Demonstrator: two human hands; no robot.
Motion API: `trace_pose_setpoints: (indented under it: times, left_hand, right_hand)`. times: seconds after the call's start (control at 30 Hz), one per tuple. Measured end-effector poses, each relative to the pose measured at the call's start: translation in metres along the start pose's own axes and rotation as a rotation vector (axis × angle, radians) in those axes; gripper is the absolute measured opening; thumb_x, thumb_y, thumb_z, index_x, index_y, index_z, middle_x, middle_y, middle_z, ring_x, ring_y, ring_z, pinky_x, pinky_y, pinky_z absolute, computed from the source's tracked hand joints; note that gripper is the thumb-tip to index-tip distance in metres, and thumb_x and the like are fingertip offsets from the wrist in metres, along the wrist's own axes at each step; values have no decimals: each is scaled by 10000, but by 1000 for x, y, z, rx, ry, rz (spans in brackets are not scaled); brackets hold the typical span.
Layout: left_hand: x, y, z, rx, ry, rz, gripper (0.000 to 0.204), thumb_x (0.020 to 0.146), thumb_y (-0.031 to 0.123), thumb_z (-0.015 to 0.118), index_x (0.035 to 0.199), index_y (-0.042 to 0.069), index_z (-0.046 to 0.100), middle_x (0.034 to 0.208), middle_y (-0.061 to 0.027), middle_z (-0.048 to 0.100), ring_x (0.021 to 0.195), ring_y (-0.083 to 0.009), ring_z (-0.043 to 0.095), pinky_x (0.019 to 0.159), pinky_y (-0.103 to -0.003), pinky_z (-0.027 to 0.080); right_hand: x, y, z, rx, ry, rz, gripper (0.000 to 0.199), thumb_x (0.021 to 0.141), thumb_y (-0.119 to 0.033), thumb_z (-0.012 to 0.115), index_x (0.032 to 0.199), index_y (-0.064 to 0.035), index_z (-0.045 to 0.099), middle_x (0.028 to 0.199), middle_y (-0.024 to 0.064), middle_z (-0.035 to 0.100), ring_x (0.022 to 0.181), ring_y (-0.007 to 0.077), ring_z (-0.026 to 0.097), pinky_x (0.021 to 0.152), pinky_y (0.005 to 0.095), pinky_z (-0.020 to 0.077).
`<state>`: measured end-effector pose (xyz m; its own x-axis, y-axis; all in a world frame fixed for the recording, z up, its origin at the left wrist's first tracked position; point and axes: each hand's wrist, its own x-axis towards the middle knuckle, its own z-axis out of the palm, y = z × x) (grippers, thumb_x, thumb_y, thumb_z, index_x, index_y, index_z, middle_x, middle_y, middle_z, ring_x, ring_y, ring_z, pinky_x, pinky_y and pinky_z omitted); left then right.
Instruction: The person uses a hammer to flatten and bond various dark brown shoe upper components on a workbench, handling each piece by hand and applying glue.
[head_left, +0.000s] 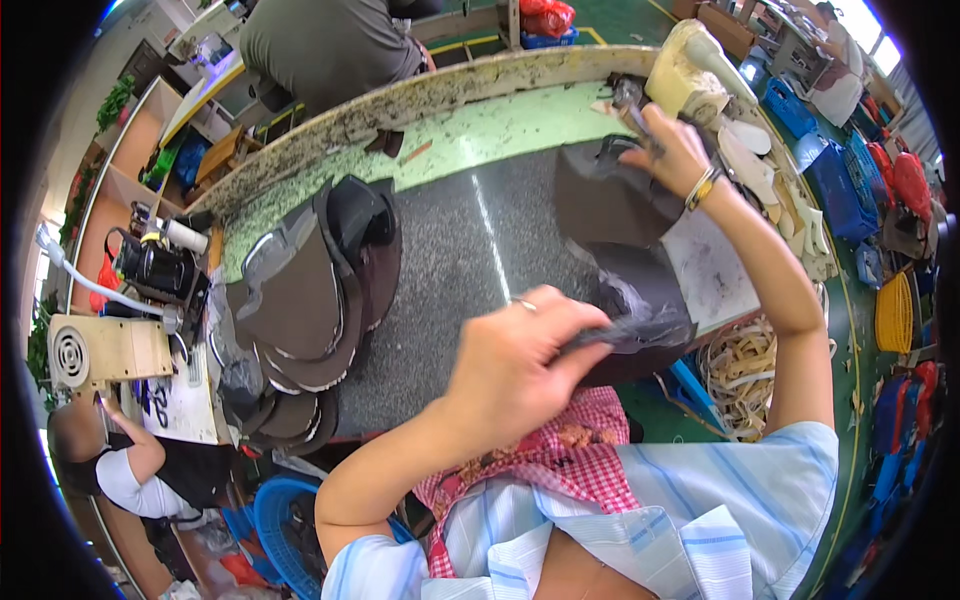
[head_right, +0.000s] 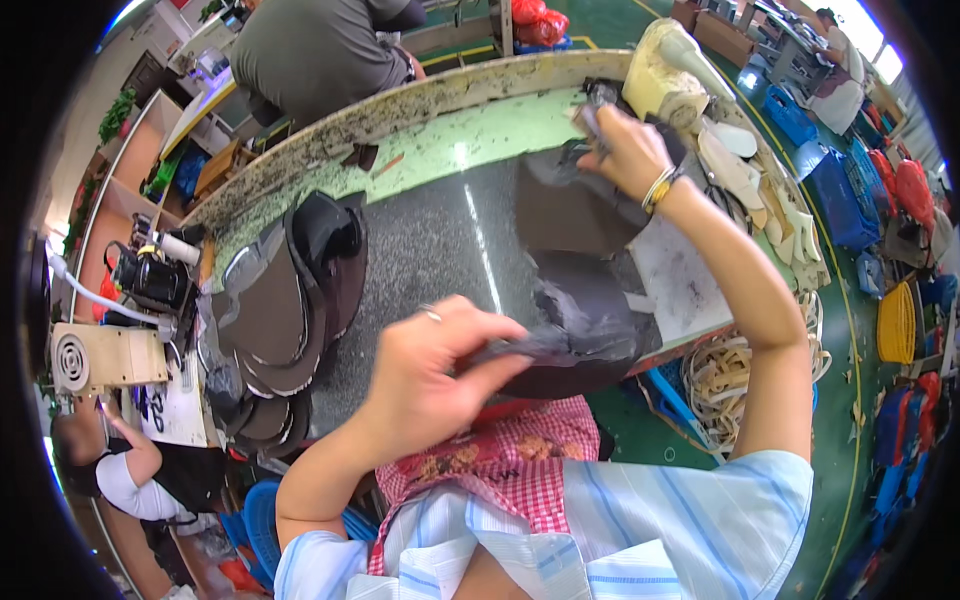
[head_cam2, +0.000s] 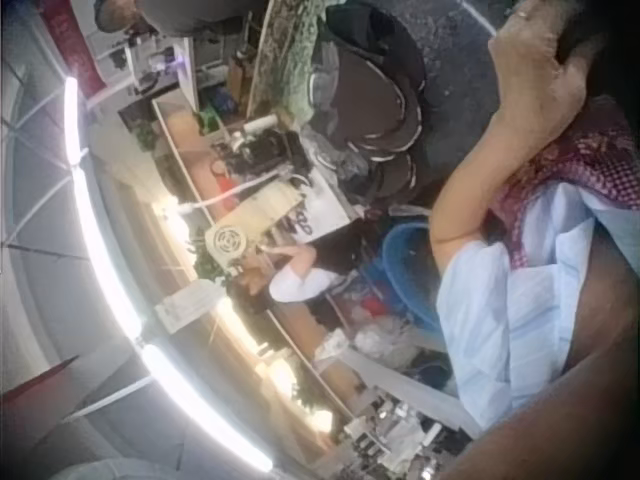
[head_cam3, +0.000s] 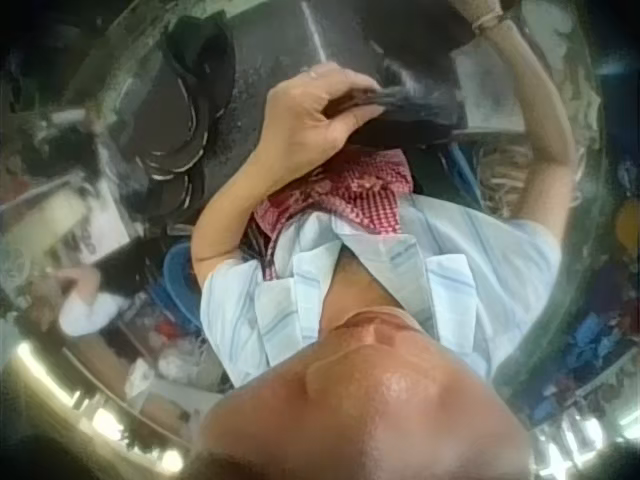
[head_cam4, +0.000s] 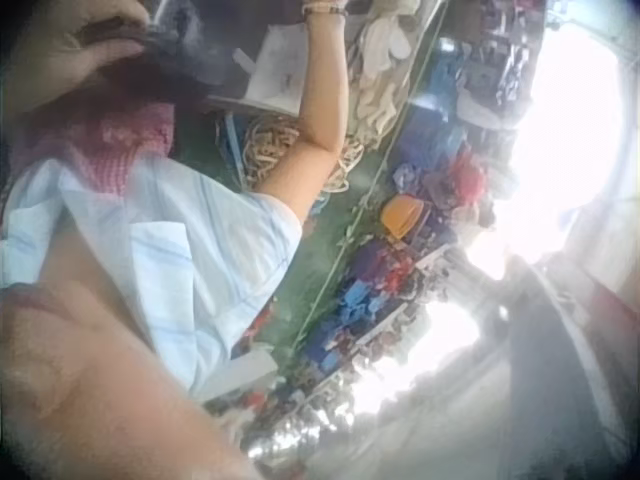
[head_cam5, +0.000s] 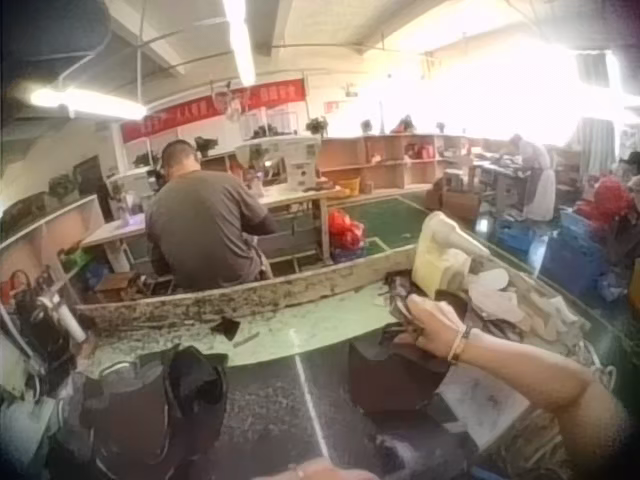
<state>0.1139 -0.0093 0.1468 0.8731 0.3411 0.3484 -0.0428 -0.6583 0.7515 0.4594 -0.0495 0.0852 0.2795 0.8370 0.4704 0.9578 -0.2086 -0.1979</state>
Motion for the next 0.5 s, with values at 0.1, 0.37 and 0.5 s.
trace_pose_setpoints:
  times: [0.1, 0.37, 0.5]
  left_hand:
    - [-24, -38, -6, -315, -66, -526, 271, 830, 96, 780, 1063, 14, 670, 775, -2, 656, 633, -51, 571, 517, -240, 478]
    - [-54, -119, 2, -494, -233, -763, 300, 919, 171, 697, 1169, 31, 607, 679, 15, 629, 549, -47, 560, 457, -226, 474]
    - [-62, -118, -1, -308, -231, -709, 276, 935, 122, 640, 1197, 44, 601, 637, -8, 624, 511, -60, 568, 482, -236, 480]
  right_hand:
    - [2, -9, -7, 9, 116, 0, 342, 868, -271, 745, 933, -9, 536, 919, 196, 650, 843, 389, 653, 708, 451, 505]
    - [-92, -157, -20, 550, -638, -332, 232, 930, -220, 646, 1133, -113, 686, 937, 146, 671, 783, 316, 681, 681, 389, 548]
    - [-102, -166, -16, 522, -839, -189, 204, 924, -234, 639, 1076, -99, 636, 825, 167, 637, 698, 370, 653, 595, 454, 517]
